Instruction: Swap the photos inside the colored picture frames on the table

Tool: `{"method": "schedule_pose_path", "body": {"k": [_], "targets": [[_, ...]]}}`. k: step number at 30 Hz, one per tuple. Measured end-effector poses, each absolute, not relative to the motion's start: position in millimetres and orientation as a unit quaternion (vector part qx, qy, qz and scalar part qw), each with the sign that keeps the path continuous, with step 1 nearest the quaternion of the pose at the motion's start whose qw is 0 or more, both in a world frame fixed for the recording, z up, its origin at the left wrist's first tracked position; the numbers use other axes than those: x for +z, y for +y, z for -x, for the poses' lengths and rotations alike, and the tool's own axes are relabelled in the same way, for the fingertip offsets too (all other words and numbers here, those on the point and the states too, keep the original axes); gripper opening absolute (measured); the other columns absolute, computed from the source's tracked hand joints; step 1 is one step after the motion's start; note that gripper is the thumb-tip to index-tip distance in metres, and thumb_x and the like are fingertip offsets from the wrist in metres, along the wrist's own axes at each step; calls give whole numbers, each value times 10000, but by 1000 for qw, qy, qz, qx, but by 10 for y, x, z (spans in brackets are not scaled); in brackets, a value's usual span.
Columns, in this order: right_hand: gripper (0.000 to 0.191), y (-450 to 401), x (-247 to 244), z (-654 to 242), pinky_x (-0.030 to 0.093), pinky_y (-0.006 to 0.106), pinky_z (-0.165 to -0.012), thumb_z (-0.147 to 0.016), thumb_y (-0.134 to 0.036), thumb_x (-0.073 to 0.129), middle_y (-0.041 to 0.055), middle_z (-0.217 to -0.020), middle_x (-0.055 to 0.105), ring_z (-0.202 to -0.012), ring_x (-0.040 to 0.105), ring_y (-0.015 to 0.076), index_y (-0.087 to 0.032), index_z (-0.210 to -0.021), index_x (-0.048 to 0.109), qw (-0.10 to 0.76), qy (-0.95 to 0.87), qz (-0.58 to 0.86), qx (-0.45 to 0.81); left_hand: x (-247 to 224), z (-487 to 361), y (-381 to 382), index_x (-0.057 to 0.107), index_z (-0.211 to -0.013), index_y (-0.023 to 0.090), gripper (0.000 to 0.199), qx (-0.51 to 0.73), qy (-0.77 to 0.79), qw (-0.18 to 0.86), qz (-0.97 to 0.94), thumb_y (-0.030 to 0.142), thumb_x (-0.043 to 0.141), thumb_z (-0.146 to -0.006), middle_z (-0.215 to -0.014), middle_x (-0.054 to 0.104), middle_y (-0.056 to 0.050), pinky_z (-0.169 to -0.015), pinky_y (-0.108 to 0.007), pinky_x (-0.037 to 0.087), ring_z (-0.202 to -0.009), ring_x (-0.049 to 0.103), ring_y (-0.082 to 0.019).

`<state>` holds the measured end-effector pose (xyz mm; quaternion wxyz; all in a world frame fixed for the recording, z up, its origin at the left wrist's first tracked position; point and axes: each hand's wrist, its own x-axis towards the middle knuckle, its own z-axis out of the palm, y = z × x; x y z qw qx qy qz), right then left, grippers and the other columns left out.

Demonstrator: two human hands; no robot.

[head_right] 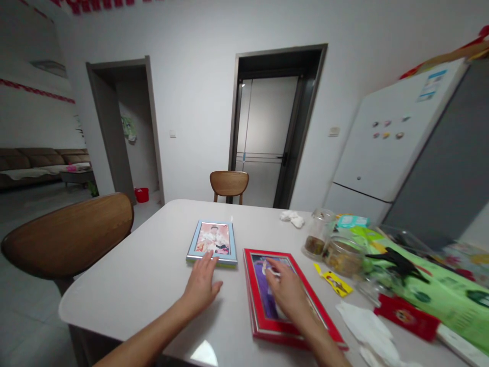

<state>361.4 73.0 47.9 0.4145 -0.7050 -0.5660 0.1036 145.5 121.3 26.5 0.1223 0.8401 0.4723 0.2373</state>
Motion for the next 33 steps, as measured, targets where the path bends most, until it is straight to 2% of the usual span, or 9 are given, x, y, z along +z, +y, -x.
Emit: {"method": "schedule_pose_path", "body": {"k": [4, 7, 10, 13, 21, 23, 25, 29, 33], "targets": [[460, 789, 388, -2771, 446, 322, -750, -645, -367, 514, 105, -967, 622, -821, 590, 198, -137, -1042, 553, 464, -570, 607, 303, 340, -1195, 1571, 385, -1183, 144, 580, 224, 496, 101, -833, 63, 542, -630, -1301, 351, -125, -986, -481, 85, -1205, 246, -284], [529, 871, 162, -2446, 467, 325, -707, -612, -404, 553, 108, -925, 623, -806, 604, 205, -124, -1059, 506, 530, -425, 596, 428, 320, -1066, 1565, 452, -1095, 163, 470, 221, 498, 105, -832, 49, 521, -645, -1203, 450, -97, -963, -422, 183, -1119, 352, -255], [418, 969, -11, -2362, 473, 314, -716, -619, -448, 546, 68, -870, 632, -837, 605, 196, -179, -937, 517, 606, -292, 539, 507, 282, -1017, 1427, 480, -1032, 171, 364, 229, 488, 125, -833, 83, 515, -680, -1119, 484, -61, -924, -335, 265, -1060, 387, -213], [335, 1087, -45, -2335, 475, 312, -721, -637, -480, 511, 58, -828, 644, -856, 600, 190, -197, -817, 514, 636, -272, 507, 514, 260, -1013, 1295, 504, -984, 181, 323, 237, 472, 155, -835, 85, 525, -676, -1072, 496, -39, -916, -296, 274, -1041, 391, -193], [317, 1318, 153, -2149, 465, 292, -525, -592, -431, 540, 15, -583, 613, -576, 592, 188, -169, -769, 517, 621, -337, 550, 446, 273, -932, 1133, 547, -889, 172, 261, 309, 470, 264, -784, 98, 552, -639, -915, 556, -32, -822, -305, 357, -898, 484, -200], [329, 1215, 268, -2115, 461, 283, -546, -588, -410, 556, 29, -632, 629, -614, 588, 192, -161, -802, 538, 623, -359, 556, 417, 318, -877, 1107, 514, -973, 168, 294, 336, 468, 307, -757, 154, 543, -681, -882, 581, -28, -785, -283, 391, -850, 523, -180], [339, 1026, 419, -2096, 465, 286, -611, -613, -393, 552, 59, -747, 648, -710, 588, 204, -158, -858, 557, 620, -416, 556, 366, 400, -805, 1075, 424, -1106, 137, 371, 363, 470, 342, -728, 228, 486, -752, -956, 584, -68, -768, -269, 409, -880, 540, -172], [304, 558, 690, -2113, 453, 324, -764, -725, -317, 468, 83, -989, 610, -913, 551, 216, -198, -991, 553, 555, -633, 520, 143, 616, -628, 952, 283, -1230, 138, 479, 449, 417, 498, -613, 417, 332, -843, -1151, 501, -135, -800, -314, 401, -1019, 500, -202], [385, 250, 651, -2160, 474, 305, -761, -731, -187, 468, 56, -1000, 604, -922, 553, 188, -248, -1109, 498, 473, -766, 435, -13, 697, -451, 741, 320, -1233, 181, 573, 503, 314, 655, -468, 489, 466, -773, -1122, 538, -105, -842, -360, 369, -1022, 502, -228]]}}
